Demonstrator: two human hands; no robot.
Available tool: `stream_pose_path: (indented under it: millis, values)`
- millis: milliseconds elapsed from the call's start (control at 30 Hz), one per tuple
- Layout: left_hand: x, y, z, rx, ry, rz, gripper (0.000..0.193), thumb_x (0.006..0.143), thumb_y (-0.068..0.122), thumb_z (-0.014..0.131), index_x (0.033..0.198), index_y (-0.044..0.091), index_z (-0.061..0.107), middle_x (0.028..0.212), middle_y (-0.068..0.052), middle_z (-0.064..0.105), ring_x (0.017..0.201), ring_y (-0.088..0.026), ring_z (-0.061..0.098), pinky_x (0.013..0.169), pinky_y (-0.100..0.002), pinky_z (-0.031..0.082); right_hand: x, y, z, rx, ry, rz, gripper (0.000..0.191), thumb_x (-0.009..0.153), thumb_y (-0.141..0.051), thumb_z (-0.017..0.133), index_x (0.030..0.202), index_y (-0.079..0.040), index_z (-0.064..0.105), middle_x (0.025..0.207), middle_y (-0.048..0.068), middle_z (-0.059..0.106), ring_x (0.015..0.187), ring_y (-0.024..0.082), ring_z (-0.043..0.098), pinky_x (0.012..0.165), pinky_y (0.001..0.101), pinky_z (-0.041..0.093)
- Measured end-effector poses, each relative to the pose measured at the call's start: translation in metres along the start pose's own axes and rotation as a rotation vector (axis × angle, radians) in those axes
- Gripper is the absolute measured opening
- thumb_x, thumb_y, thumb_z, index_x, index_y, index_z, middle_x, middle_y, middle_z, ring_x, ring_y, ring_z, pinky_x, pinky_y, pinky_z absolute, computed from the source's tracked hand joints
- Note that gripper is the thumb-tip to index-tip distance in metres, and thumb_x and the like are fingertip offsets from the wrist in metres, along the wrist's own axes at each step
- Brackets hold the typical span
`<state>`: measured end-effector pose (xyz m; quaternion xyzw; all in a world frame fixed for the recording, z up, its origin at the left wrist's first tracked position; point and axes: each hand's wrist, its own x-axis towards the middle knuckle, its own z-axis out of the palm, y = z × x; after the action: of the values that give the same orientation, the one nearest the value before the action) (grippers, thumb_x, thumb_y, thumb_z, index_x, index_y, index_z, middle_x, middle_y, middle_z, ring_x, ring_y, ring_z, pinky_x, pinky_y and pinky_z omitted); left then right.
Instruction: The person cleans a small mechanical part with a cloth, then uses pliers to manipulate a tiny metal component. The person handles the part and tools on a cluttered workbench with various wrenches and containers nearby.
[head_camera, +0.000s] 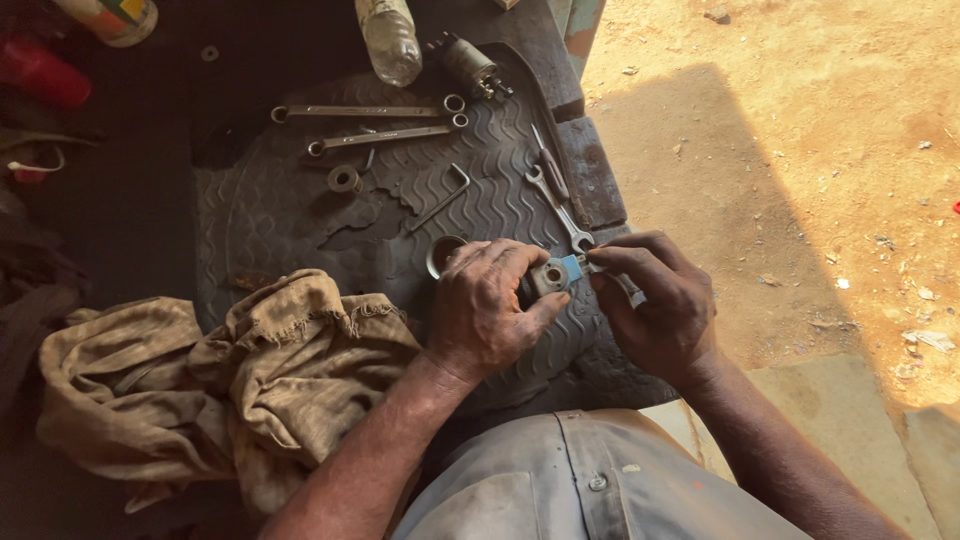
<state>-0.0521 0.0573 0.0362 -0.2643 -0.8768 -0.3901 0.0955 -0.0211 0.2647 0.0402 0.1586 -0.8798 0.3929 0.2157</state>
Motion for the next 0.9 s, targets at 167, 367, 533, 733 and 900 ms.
stream_pose_path:
  millis: [167, 367, 533, 733, 900]
  values:
    - [0.002, 0.001, -0.003, 0.046, -0.078, -0.056, 0.044, 0.08, 0.029, 0.084, 0.113, 0.005, 0.068, 0.101, -0.01, 0.073, 0.1, -0.029, 0.07, 0.11, -0.055, 0.04, -0.008, 0.004, 0.004, 0.035, -0.034, 0.095, 0.033, 0.086, -0.001, 0.077, 0.117, -0.006, 0.07, 0.108, 0.01, 0.071, 0.091, 0.02, 0.075, 0.076, 0.0313, 0.058]
    - [0.006, 0.004, -0.009, 0.07, -0.088, -0.042, 0.048, 0.077, 0.028, 0.084, 0.117, 0.007, 0.067, 0.11, -0.009, 0.071, 0.111, -0.028, 0.066, 0.118, -0.06, 0.03, -0.015, 0.005, 0.008, 0.048, -0.047, 0.086, 0.044, 0.086, -0.003, 0.075, 0.129, -0.007, 0.064, 0.118, 0.013, 0.067, 0.093, 0.02, 0.074, 0.075, 0.0325, 0.058]
    - [0.005, 0.017, -0.026, 0.082, -0.015, 0.067, 0.058, 0.075, 0.03, 0.084, 0.124, 0.005, 0.065, 0.124, -0.014, 0.066, 0.124, -0.035, 0.058, 0.117, -0.063, 0.027, -0.01, -0.004, 0.006, 0.056, -0.025, 0.125, 0.049, 0.084, -0.001, 0.072, 0.131, -0.008, 0.063, 0.117, 0.012, 0.068, 0.092, 0.02, 0.074, 0.074, 0.033, 0.058]
    - [-0.013, 0.011, -0.066, 0.065, 0.017, -0.003, 0.047, 0.083, 0.033, 0.082, 0.122, 0.009, 0.069, 0.125, -0.01, 0.067, 0.126, -0.028, 0.061, 0.12, -0.061, 0.028, -0.011, -0.009, 0.009, 0.081, 0.06, 0.278, 0.05, 0.083, 0.002, 0.069, 0.132, -0.008, 0.061, 0.111, 0.01, 0.069, 0.087, 0.016, 0.074, 0.071, 0.0321, 0.058]
    - [-0.024, -0.039, -0.12, 0.215, 0.065, -0.135, 0.043, 0.085, 0.035, 0.078, 0.118, 0.008, 0.072, 0.126, -0.009, 0.068, 0.124, -0.027, 0.061, 0.11, -0.048, 0.044, -0.015, -0.003, 0.018, 0.061, 0.143, 0.398, 0.045, 0.087, -0.001, 0.071, 0.131, -0.007, 0.062, 0.11, 0.01, 0.072, 0.092, 0.015, 0.073, 0.07, 0.0297, 0.061]
